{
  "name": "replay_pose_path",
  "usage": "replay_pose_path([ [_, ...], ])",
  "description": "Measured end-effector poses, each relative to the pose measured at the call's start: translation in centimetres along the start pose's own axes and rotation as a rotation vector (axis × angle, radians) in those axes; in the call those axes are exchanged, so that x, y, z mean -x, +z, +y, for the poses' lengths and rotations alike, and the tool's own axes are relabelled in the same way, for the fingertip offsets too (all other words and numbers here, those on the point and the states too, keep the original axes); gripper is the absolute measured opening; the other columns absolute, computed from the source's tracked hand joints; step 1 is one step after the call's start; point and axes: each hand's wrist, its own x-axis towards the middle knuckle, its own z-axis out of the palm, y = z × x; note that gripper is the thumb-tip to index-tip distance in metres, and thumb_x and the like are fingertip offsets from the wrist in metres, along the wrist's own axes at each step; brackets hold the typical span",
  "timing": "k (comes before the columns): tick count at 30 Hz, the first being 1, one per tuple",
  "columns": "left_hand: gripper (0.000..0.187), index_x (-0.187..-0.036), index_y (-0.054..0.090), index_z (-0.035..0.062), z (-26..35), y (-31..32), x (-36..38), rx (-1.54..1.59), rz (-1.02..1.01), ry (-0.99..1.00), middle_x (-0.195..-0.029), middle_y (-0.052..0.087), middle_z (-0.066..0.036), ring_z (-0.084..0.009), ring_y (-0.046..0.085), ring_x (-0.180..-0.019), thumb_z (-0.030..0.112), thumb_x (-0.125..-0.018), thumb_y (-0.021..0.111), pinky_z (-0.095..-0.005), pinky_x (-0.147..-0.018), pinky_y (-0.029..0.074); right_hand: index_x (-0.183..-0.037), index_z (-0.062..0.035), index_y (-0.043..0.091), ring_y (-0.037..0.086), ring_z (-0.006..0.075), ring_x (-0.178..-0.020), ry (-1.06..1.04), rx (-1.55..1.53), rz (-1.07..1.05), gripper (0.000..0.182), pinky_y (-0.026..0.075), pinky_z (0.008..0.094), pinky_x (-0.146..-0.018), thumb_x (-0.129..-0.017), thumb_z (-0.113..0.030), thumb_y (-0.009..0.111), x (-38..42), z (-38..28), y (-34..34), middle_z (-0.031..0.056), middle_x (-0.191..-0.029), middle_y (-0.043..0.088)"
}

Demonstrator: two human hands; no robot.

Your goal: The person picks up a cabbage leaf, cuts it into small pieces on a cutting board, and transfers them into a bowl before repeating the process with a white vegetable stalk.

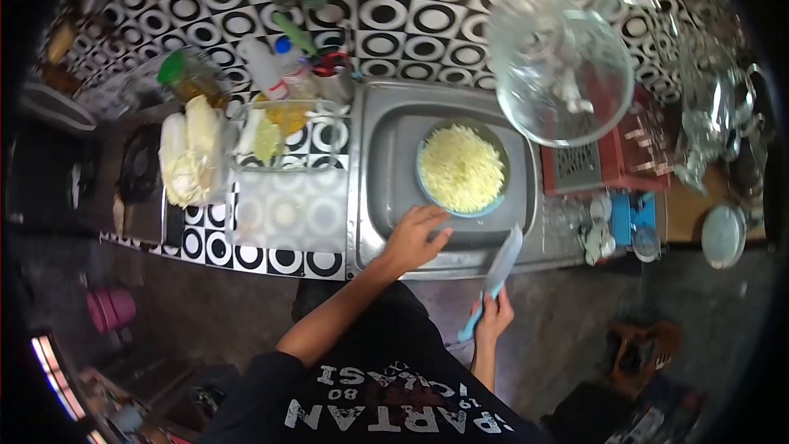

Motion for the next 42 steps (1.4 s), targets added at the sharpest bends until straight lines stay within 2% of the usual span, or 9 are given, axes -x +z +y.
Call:
replay_pose_path([
  [3,0.027,-0.101,0.064,0.0007,0.5,1.2,0.3,0.004,-0.041,-0.007,-0.098,0.06,-0.014,-0.0294,0.056,-0.086,0.015,-0.078,0.066,-0.0366,-0.076,0.046,-0.116,-0.0033,0.059,0.055,0.0139,-0.069,-0.65,0.647,0.005,0.037,0.045,0.0248,-0.058,-0.08,0.004,0.057,-5.2,-0.6,2.6,0.0091,-0.1,0.049],
  [12,0.026,-0.102,0.064,0.0012,-0.1,-1.3,2.7,0.183,-0.066,-0.153,-0.087,0.061,-0.011,-0.0192,0.058,-0.072,0.014,-0.08,0.067,-0.0284,-0.064,0.047,-0.113,-0.0105,0.064,0.051,0.0236,-0.086,-0.473,1.0,0.054,0.041,0.043,0.0288,-0.074,-0.073,0.002,0.061,6.1,9.6,-3.7,0.0143,-0.099,0.044],
  [17,0.025,-0.098,0.065,0.0021,-1.1,-5.2,5.3,0.136,-0.01,-0.284,-0.085,0.063,-0.011,-0.0224,0.06,-0.072,0.017,-0.079,0.067,-0.0316,-0.067,0.049,-0.112,-0.0057,0.062,0.051,0.0199,-0.078,-0.2,0.698,0.123,0.045,0.045,0.0288,-0.067,-0.068,0.002,0.061,8.4,5.4,-0.5,0.0119,-0.096,0.048],
  [23,0.027,-0.101,0.065,0.0033,-0.5,-6.7,8.2,0.257,-0.068,-0.436,-0.086,0.064,-0.011,-0.02,0.06,-0.07,0.019,-0.079,0.068,-0.0302,-0.064,0.048,-0.106,0.007,0.057,0.066,0.0198,-0.078,-0.621,0.421,-0.25,0.032,0.051,0.0254,-0.065,-0.075,0.006,0.059,1.9,-5.4,8.8,0.0151,-0.098,0.06],
  [27,0.024,-0.099,0.065,0.0033,-1.5,-8.7,9.9,0.239,0.108,-0.439,-0.086,0.064,-0.011,-0.0196,0.06,-0.069,0.018,-0.08,0.067,-0.0295,-0.063,0.048,-0.105,0.0052,0.053,0.063,0.0129,-0.078,-0.245,0.126,-0.607,0.02,0.05,0.0247,-0.07,-0.089,-0.005,0.055,1.4,-5.9,13.8,0.0071,-0.083,0.062],
  [31,0.022,-0.096,0.065,0.001,-3.6,-13.4,12.1,-0.031,0.263,-0.365,-0.088,0.064,-0.013,-0.0277,0.062,-0.079,0.015,-0.079,0.066,-0.0337,-0.07,0.048,-0.101,0.0006,0.052,0.061,0.0113,-0.067,0.109,0.415,-0.922,0.016,0.049,0.0272,-0.059,-0.092,-0.013,0.051,1.0,-0.4,18.2,0.0092,-0.079,0.065],
  [35,0.029,-0.101,0.064,0.0001,-9.0,-18.9,16.7,-0.351,0.245,-0.556,-0.108,0.06,-0.016,-0.0311,0.056,-0.103,0.014,-0.075,0.066,-0.0365,-0.089,0.044,-0.116,0.0013,0.049,0.059,0.0449,-0.077,-0.444,0.841,-0.938,0.036,0.048,0.0474,-0.068,-0.088,-0.022,0.052,3.6,4.8,22.3,0.0262,-0.081,0.061],
  [39,0.038,-0.106,0.062,-0.0039,-13.5,-23.6,20.3,-0.609,0.168,-0.672,-0.127,0.049,-0.018,-0.0339,0.045,-0.118,0.012,-0.071,0.069,-0.0382,-0.099,0.038,-0.121,-0.0036,0.048,0.058,0.0416,-0.083,-0.513,0.759,-1.197,0.036,0.047,0.047,-0.072,-0.087,-0.013,0.051,7.4,6.0,27.4,0.0259,-0.097,0.059],
  [42,0.035,-0.103,0.064,-0.0029,-16.2,-25.1,22.4,-0.521,0.137,-0.627,-0.123,0.053,-0.016,-0.0329,0.047,-0.116,0.012,-0.072,0.069,-0.0384,-0.098,0.039,-0.128,-0.0056,0.042,0.058,0.0418,-0.076,-0.424,0.859,-0.847,0.05,0.047,0.0482,-0.069,-0.079,-0.005,0.053,7.9,10.0,28.6,0.0251,-0.087,0.059],
])
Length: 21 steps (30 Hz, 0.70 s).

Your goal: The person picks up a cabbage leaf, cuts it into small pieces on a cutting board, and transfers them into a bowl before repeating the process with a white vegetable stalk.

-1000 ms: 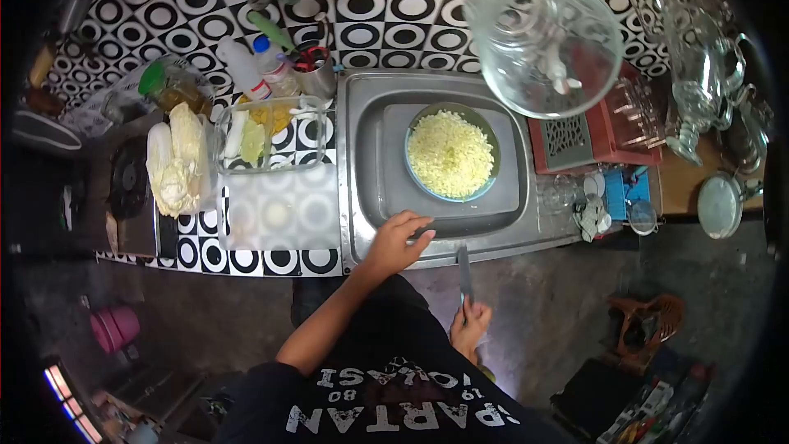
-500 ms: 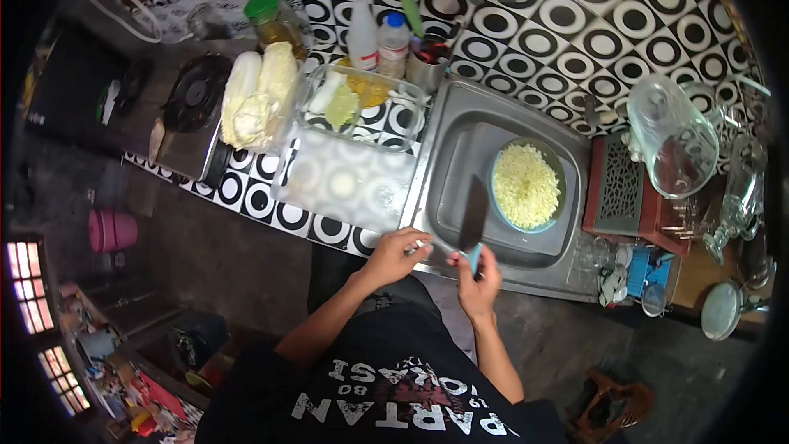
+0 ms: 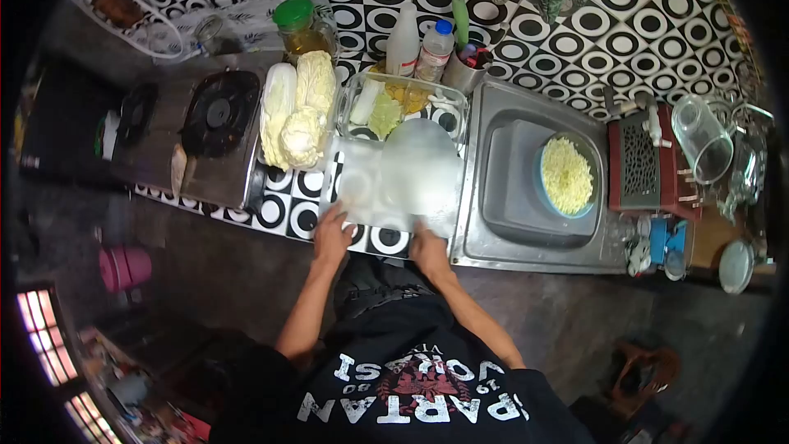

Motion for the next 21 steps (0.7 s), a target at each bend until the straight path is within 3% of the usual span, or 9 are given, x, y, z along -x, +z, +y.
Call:
replay_pose_path([
  [1,0.034,-0.102,0.064,-0.0025,-0.4,0.0,-0.1,0.009,0.003,0.028,-0.121,0.055,-0.015,-0.0325,0.049,-0.114,0.012,-0.072,0.069,-0.0385,-0.097,0.04,-0.134,-0.0102,0.038,0.059,0.0414,-0.075,0.245,-0.042,0.157,0.059,0.047,0.0488,-0.068,-0.077,-0.003,0.052,0.1,-0.6,0.0,0.0259,-0.084,0.059],
  [3,0.034,-0.1,0.066,-0.0005,-1.3,0.0,0.3,-0.004,-0.027,0.072,-0.121,0.056,-0.014,-0.031,0.051,-0.113,0.019,-0.073,0.071,-0.0374,-0.095,0.042,-0.136,-0.0114,0.035,0.059,0.0411,-0.074,0.042,0.092,0.247,0.061,0.048,0.0491,-0.066,-0.078,-0.004,0.052,1.4,-0.5,0.9,0.0258,-0.084,0.059],
  [5,0.033,-0.099,0.066,0.0,-1.9,0.5,0.1,0.005,0.048,0.162,-0.12,0.057,-0.014,-0.0304,0.053,-0.111,0.02,-0.073,0.071,-0.0377,-0.094,0.042,-0.136,-0.0085,0.034,0.059,0.0415,-0.072,0.002,0.287,-0.078,0.059,0.047,0.0491,-0.064,-0.08,-0.007,0.052,2.2,-3.4,0.3,0.0252,-0.08,0.058],
  [9,0.031,-0.099,0.065,-0.0018,-2.6,-0.5,-0.5,0.04,-0.012,0.253,-0.115,0.058,-0.016,-0.0334,0.054,-0.107,0.021,-0.077,0.065,-0.0397,-0.094,0.042,-0.126,-0.0064,0.047,0.057,0.0405,-0.069,0.322,0.071,0.491,0.043,0.046,0.0483,-0.062,-0.083,-0.004,0.051,1.0,-3.0,3.5,0.0218,-0.082,0.059],
  [11,0.034,-0.1,0.063,-0.0035,-3.0,-0.7,-0.5,0.016,-0.012,0.356,-0.117,0.056,-0.018,-0.0339,0.053,-0.107,0.021,-0.076,0.064,-0.0412,-0.095,0.04,-0.127,-0.0057,0.047,0.057,0.0406,-0.07,0.049,0.284,0.15,0.041,0.046,0.0475,-0.062,-0.086,-0.01,0.05,2.5,-5.0,2.8,0.0232,-0.084,0.06],
  [15,0.038,-0.103,0.063,-0.001,-3.5,-1.3,-0.8,-0.044,-0.015,0.469,-0.119,0.055,-0.018,-0.033,0.052,-0.108,0.026,-0.076,0.065,-0.0464,-0.1,0.034,-0.132,-0.015,0.042,0.058,0.0428,-0.076,0.6,-0.047,0.536,0.041,0.046,0.051,-0.068,-0.093,-0.027,0.042,1.5,-3.8,3.4,0.0268,-0.085,0.059],
  [17,0.039,-0.103,0.064,-0.001,-3.9,-0.7,-0.6,-0.018,-0.004,0.468,-0.119,0.055,-0.018,-0.0324,0.052,-0.108,0.026,-0.075,0.065,-0.047,-0.101,0.033,-0.131,-0.0133,0.043,0.058,0.0435,-0.075,0.586,0.093,0.5,0.041,0.047,0.051,-0.068,-0.093,-0.028,0.043,2.0,-4.7,3.8,0.0264,-0.084,0.059],
  [19,0.039,-0.102,0.064,-0.0011,-3.4,-0.6,-0.7,-0.044,0.007,0.452,-0.119,0.055,-0.018,-0.0322,0.053,-0.107,0.027,-0.074,0.065,-0.0465,-0.102,0.031,-0.132,-0.0094,0.041,0.058,0.0435,-0.075,0.171,0.318,0.09,0.044,0.047,0.0498,-0.068,-0.094,-0.029,0.041,2.8,-7.0,2.7,0.0261,-0.084,0.059],
  [21,0.038,-0.1,0.065,-0.003,-3.3,-0.8,-0.9,-0.024,0.002,0.446,-0.118,0.055,-0.019,-0.0314,0.052,-0.109,0.024,-0.074,0.065,-0.0461,-0.102,0.032,-0.134,-0.0136,0.04,0.057,0.0435,-0.07,0.157,0.34,0.178,0.043,0.046,0.0491,-0.064,-0.093,-0.028,0.042,2.3,-4.7,4.0,0.0247,-0.076,0.058],
])
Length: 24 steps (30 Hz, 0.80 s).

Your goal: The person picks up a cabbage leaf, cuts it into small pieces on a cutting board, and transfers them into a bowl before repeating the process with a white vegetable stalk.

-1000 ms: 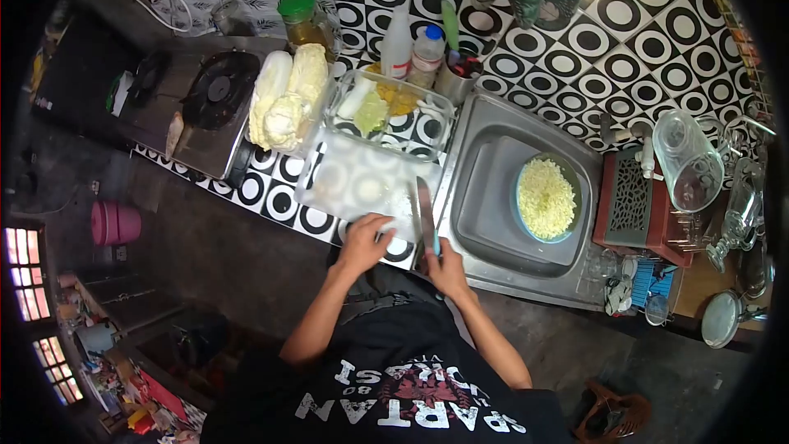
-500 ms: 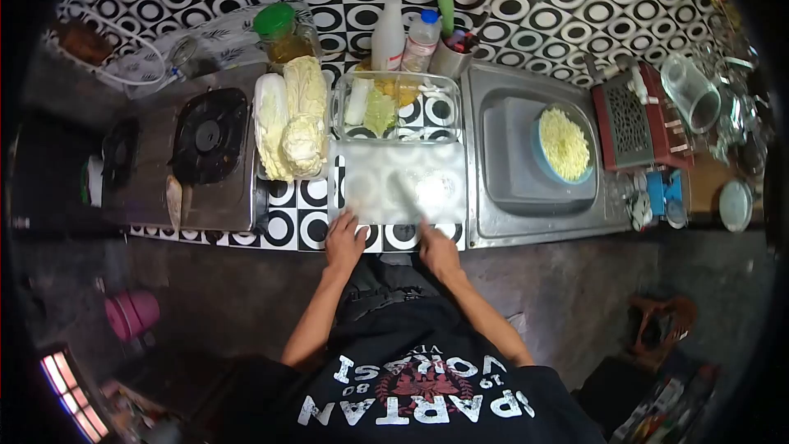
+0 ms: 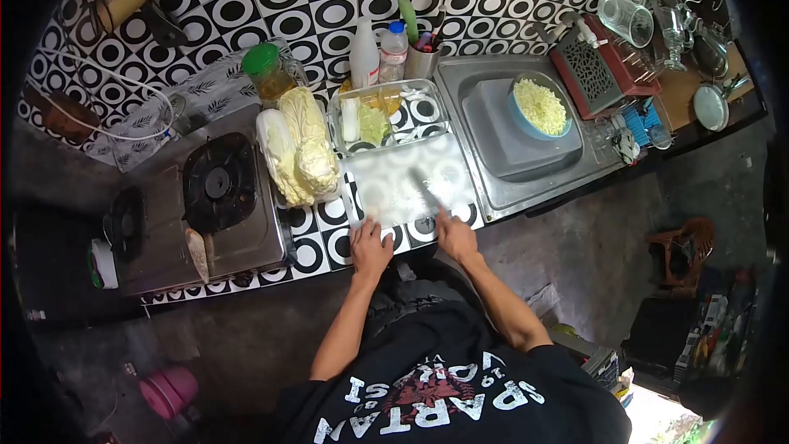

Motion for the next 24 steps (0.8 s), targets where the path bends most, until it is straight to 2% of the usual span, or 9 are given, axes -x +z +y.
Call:
replay_pose_path([
  [2,0.039,-0.101,0.064,-0.0029,-0.4,-0.1,0.1,0.032,-0.019,-0.001,-0.119,0.055,-0.019,-0.0314,0.052,-0.109,0.024,-0.073,0.064,-0.0454,-0.102,0.031,-0.134,-0.024,0.04,0.059,0.0425,-0.074,0.542,-0.181,0.247,0.043,0.047,0.0504,-0.068,-0.092,-0.03,0.045,-1.0,1.3,1.5,0.0241,-0.081,0.058],
  [4,0.039,-0.102,0.064,-0.0029,-0.4,-0.2,0.4,0.014,-0.02,0.006,-0.12,0.055,-0.019,-0.0314,0.052,-0.109,0.023,-0.073,0.064,-0.045,-0.102,0.031,-0.134,-0.0235,0.04,0.059,0.0425,-0.074,0.534,-0.172,0.301,0.044,0.047,0.0506,-0.069,-0.091,-0.029,0.046,0.0,-0.4,0.1,0.0237,-0.081,0.059],
  [6,0.039,-0.103,0.064,-0.0028,-0.3,-0.1,0.2,0.007,-0.017,0.025,-0.12,0.054,-0.019,-0.0315,0.052,-0.109,0.023,-0.073,0.064,-0.0446,-0.102,0.032,-0.134,-0.0163,0.04,0.059,0.0422,-0.073,-0.072,-0.025,-0.048,0.045,0.047,0.0496,-0.068,-0.092,-0.028,0.045,1.3,-1.2,-0.8,0.0236,-0.082,0.059],
  [8,0.04,-0.104,0.063,-0.0028,-0.6,0.0,0.4,0.02,-0.011,0.044,-0.121,0.054,-0.019,-0.0316,0.052,-0.11,0.022,-0.073,0.064,-0.0443,-0.101,0.032,-0.134,-0.016,0.04,0.059,0.042,-0.072,-0.003,-0.003,-0.033,0.045,0.047,0.0495,-0.066,-0.091,-0.027,0.046,1.3,-0.2,0.5,0.0234,-0.082,0.06],
  [10,0.04,-0.104,0.063,-0.003,-0.7,-0.2,0.3,0.025,-0.023,0.05,-0.121,0.054,-0.019,-0.0321,0.051,-0.111,0.022,-0.073,0.064,-0.0442,-0.101,0.033,-0.133,-0.0226,0.041,0.059,0.0425,-0.072,0.458,-0.225,0.398,0.044,0.047,0.0499,-0.065,-0.09,-0.027,0.049,0.8,0.4,1.4,0.0244,-0.086,0.059],
  [14,0.04,-0.104,0.063,-0.0037,-0.6,-0.1,0.4,0.021,-0.036,0.057,-0.121,0.054,-0.019,-0.0328,0.051,-0.111,0.021,-0.073,0.064,-0.0434,-0.1,0.034,-0.129,-0.0159,0.047,0.058,0.0414,-0.068,-0.039,-0.015,-0.051,0.043,0.047,0.0477,-0.062,-0.087,-0.019,0.052,3.5,-1.0,-0.4,0.0224,-0.08,0.06],
  [17,0.039,-0.105,0.062,-0.004,-0.8,-0.1,0.3,0.055,-0.035,0.051,-0.122,0.053,-0.019,-0.0337,0.051,-0.112,0.019,-0.073,0.062,-0.0418,-0.098,0.038,-0.13,-0.0224,0.047,0.058,0.0418,-0.066,0.38,-0.156,0.377,0.045,0.047,0.0491,-0.059,-0.085,-0.021,0.055,3.2,1.2,2.4,0.0214,-0.084,0.058],
  [21,0.035,-0.103,0.063,-0.0044,-1.2,0.2,0.5,0.068,-0.017,0.063,-0.123,0.053,-0.019,-0.0346,0.051,-0.112,0.017,-0.075,0.06,-0.0398,-0.094,0.042,-0.127,-0.0183,0.05,0.058,0.0417,-0.063,-0.031,0.003,0.02,0.04,0.047,0.0488,-0.059,-0.087,-0.02,0.052,5.0,-0.7,0.7,0.0219,-0.077,0.059],
  [24,0.033,-0.101,0.064,-0.0046,-1.3,0.0,0.4,0.107,-0.035,0.042,-0.122,0.054,-0.02,-0.0353,0.052,-0.11,0.016,-0.076,0.058,-0.0405,-0.094,0.042,-0.128,-0.0231,0.048,0.057,0.0404,-0.062,0.353,-0.146,0.42,0.042,0.047,0.0481,-0.058,-0.087,-0.02,0.052,3.5,0.6,3.0,0.0204,-0.073,0.057],
])
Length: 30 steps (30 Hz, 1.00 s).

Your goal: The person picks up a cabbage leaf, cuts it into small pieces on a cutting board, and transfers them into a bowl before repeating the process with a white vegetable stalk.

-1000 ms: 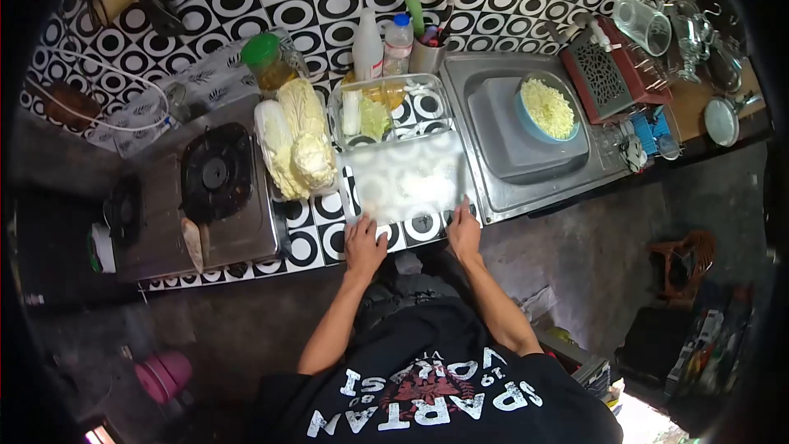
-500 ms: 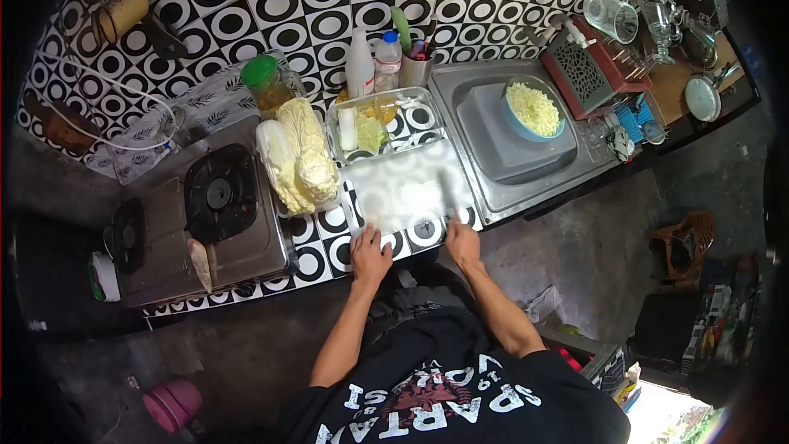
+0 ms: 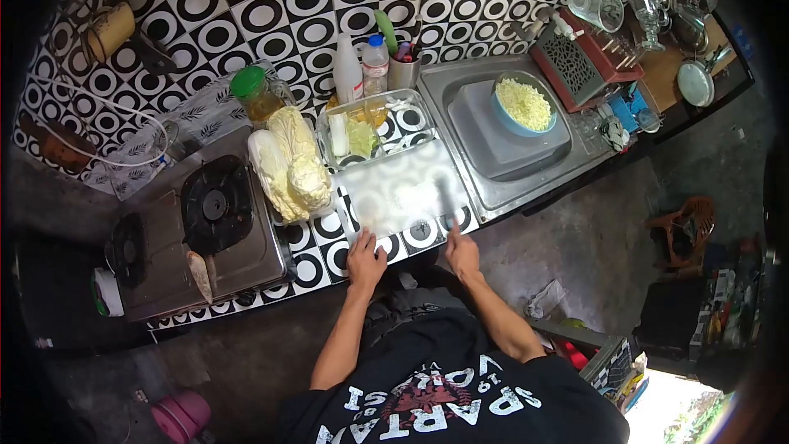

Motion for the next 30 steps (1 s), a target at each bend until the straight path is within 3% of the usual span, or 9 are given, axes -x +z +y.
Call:
replay_pose_path([
  [6,0.029,-0.099,0.065,-0.0044,-0.4,0.5,0.2,-0.001,0.052,0.009,-0.118,0.057,-0.019,-0.0327,0.056,-0.108,0.011,-0.076,0.055,-0.0401,-0.096,0.042,-0.133,-0.0115,0.041,0.058,0.0413,-0.063,-0.477,0.128,-0.514,0.05,0.047,0.0488,-0.059,-0.085,-0.02,0.053,-1.5,-3.9,-0.8,0.0246,-0.075,0.059],
  [10,0.028,-0.098,0.066,-0.0032,-0.8,0.0,0.3,0.05,0.028,0.011,-0.116,0.059,-0.018,-0.0315,0.056,-0.109,0.007,-0.076,0.052,-0.0395,-0.097,0.042,-0.133,-0.0212,0.042,0.06,0.0422,-0.07,0.158,0.008,-0.178,0.048,0.048,0.0493,-0.064,-0.086,-0.02,0.049,-3.8,-6.5,1.2,0.0247,-0.079,0.059],
  [12,0.027,-0.097,0.066,-0.0029,-0.7,0.1,0.2,0.063,0.04,0.017,-0.115,0.059,-0.018,-0.0311,0.056,-0.109,0.007,-0.077,0.052,-0.0399,-0.097,0.041,-0.137,-0.013,0.034,0.061,0.0407,-0.077,-0.464,0.18,-0.538,0.051,0.049,0.0486,-0.069,-0.087,-0.016,0.043,-3.7,-7.6,0.3,0.0246,-0.087,0.059],
  [14,0.026,-0.096,0.066,-0.0029,-0.6,0.2,0.2,0.044,0.028,-0.017,-0.115,0.059,-0.018,-0.0308,0.056,-0.109,0.008,-0.077,0.052,-0.0401,-0.097,0.041,-0.136,-0.0057,0.033,0.061,0.0407,-0.077,-0.425,0.272,-0.565,0.053,0.05,0.0478,-0.069,-0.085,-0.015,0.044,-4.0,-7.7,0.7,0.0245,-0.088,0.059],
  [17,0.026,-0.096,0.066,-0.0027,-0.4,-0.4,0.3,0.103,0.022,-0.037,-0.115,0.059,-0.018,-0.0306,0.056,-0.109,0.009,-0.077,0.052,-0.0401,-0.097,0.041,-0.132,0.0001,0.038,0.061,0.0425,-0.076,0.271,0.039,-0.157,0.044,0.048,0.0498,-0.072,-0.092,-0.02,0.04,-5.0,-7.3,1.1,0.027,-0.083,0.06],
  [20,0.027,-0.097,0.066,-0.0024,-0.5,0.2,0.5,0.064,0.063,-0.003,-0.114,0.059,-0.018,-0.0307,0.056,-0.108,0.009,-0.077,0.053,-0.0398,-0.097,0.041,-0.138,-0.0099,0.028,0.06,0.0425,-0.082,-0.345,0.218,-0.568,0.059,0.048,0.0486,-0.073,-0.084,-0.017,0.051,-3.6,-6.2,0.3,0.0286,-0.097,0.058],
  [24,0.027,-0.098,0.065,-0.0028,-0.6,-0.1,0.8,0.089,0.036,-0.001,-0.115,0.059,-0.018,-0.0311,0.056,-0.109,0.009,-0.077,0.053,-0.0399,-0.098,0.041,-0.136,-0.0107,0.033,0.059,0.0436,-0.076,0.249,0.0,-0.214,0.054,0.047,0.0505,-0.067,-0.085,-0.015,0.049,-4.7,-4.1,0.8,0.03,-0.091,0.058],
  [28,0.028,-0.099,0.065,-0.0032,-0.6,-0.2,0.6,0.06,0.034,0.026,-0.116,0.058,-0.018,-0.0311,0.056,-0.109,0.01,-0.077,0.054,-0.0404,-0.098,0.04,-0.138,-0.0172,0.033,0.059,0.044,-0.074,-0.25,0.143,-0.371,0.053,0.046,0.0516,-0.068,-0.087,-0.019,0.048,-3.4,-2.2,-0.7,0.0287,-0.084,0.059],
  [30,0.029,-0.1,0.065,-0.0036,-0.7,-0.2,0.5,0.09,0.027,0.008,-0.117,0.058,-0.018,-0.0312,0.056,-0.11,0.01,-0.076,0.054,-0.0406,-0.098,0.04,-0.137,-0.0177,0.036,0.059,0.0439,-0.075,0.135,0.084,-0.207,0.053,0.047,0.0509,-0.069,-0.086,-0.02,0.05,-4.0,-1.2,-0.9,0.0278,-0.083,0.059],
])
